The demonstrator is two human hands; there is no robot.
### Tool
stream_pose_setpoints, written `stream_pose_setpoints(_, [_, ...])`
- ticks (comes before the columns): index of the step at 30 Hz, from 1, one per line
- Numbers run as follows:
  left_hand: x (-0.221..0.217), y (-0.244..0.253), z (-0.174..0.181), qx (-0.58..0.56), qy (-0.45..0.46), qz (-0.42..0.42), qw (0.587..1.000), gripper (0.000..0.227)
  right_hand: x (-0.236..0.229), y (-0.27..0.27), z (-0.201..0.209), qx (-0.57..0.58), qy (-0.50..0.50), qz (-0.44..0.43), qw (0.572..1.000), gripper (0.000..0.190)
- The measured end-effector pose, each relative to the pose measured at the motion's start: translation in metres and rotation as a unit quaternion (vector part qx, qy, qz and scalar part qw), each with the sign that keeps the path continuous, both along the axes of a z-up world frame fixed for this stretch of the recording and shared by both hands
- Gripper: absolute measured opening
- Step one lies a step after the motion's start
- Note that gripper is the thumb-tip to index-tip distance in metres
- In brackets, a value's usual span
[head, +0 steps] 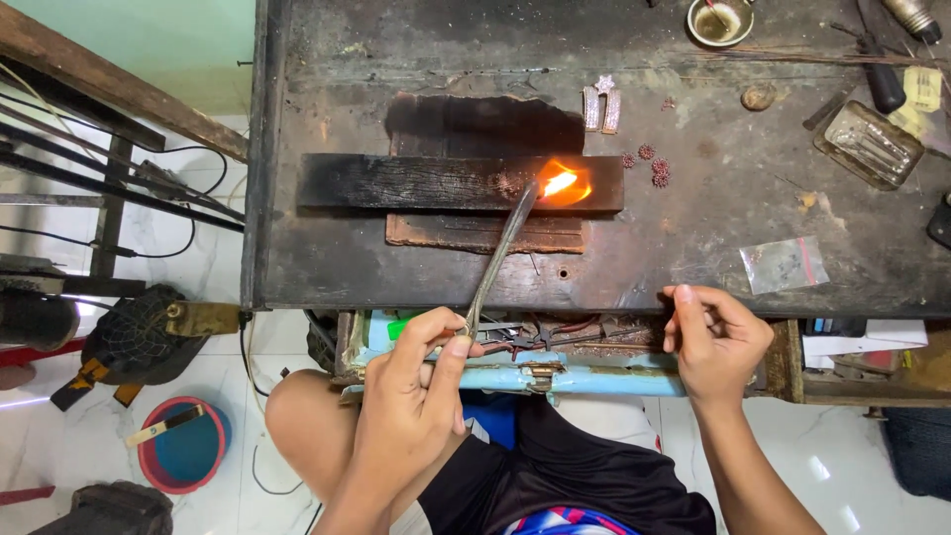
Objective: Soldering small jewelry components on a charcoal block using a hand-held torch and a metal pick.
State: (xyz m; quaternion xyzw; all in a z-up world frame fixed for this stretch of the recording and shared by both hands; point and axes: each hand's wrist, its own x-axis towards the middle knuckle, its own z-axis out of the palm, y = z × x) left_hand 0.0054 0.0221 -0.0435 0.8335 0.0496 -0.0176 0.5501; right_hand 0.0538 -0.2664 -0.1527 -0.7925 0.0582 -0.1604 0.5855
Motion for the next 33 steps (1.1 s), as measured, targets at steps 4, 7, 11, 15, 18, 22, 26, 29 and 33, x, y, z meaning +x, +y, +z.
stream_pose_setpoints(4, [0.001,0.003,-0.003,-0.007,-0.005,-0.012,1.0,0.023,0.002,0.0,-0.002,0.012,0.011,0.0,1.0,0.02])
stream_pose_setpoints(7, [-0.001,0.005,-0.006,-0.015,-0.026,-0.027,0.999,0.022,0.002,0.0,0.001,0.003,0.008,0.011,1.0,0.02])
stream_pose_setpoints(11, [-0.028,0.041,-0.036,-0.144,-0.126,0.101,0.976,0.024,0.001,0.0,0.003,0.004,0.015,0.013,1.0,0.02])
stream_pose_setpoints(15, [-0.007,0.031,0.036,0.152,-0.242,0.458,0.842,0.044,0.003,0.0,0.004,-0.003,0.015,0.013,1.0,0.019])
stream_pose_setpoints(18, [0.006,0.15,-0.02,0.036,-0.331,0.448,0.83,0.027,0.004,-0.002,-0.001,0.009,0.019,0.016,1.0,0.018])
stream_pose_setpoints(22, [0.082,0.251,-0.056,-0.046,-0.193,0.453,0.869,0.03,0.003,-0.001,0.001,0.004,0.019,0.017,1.0,0.019])
stream_pose_setpoints(26, [0.145,0.274,-0.073,0.092,-0.01,0.279,0.956,0.041,0.004,-0.001,0.0,-0.008,0.015,0.014,1.0,0.018])
stream_pose_setpoints(29, [0.172,0.28,-0.098,0.082,0.034,0.219,0.972,0.017,0.005,-0.002,-0.001,-0.011,0.014,0.011,1.0,0.019])
stream_pose_setpoints(33, [0.172,0.298,-0.15,0.052,-0.033,0.212,0.975,0.013,0.006,-0.004,-0.011,0.068,0.012,-0.012,0.998,0.01])
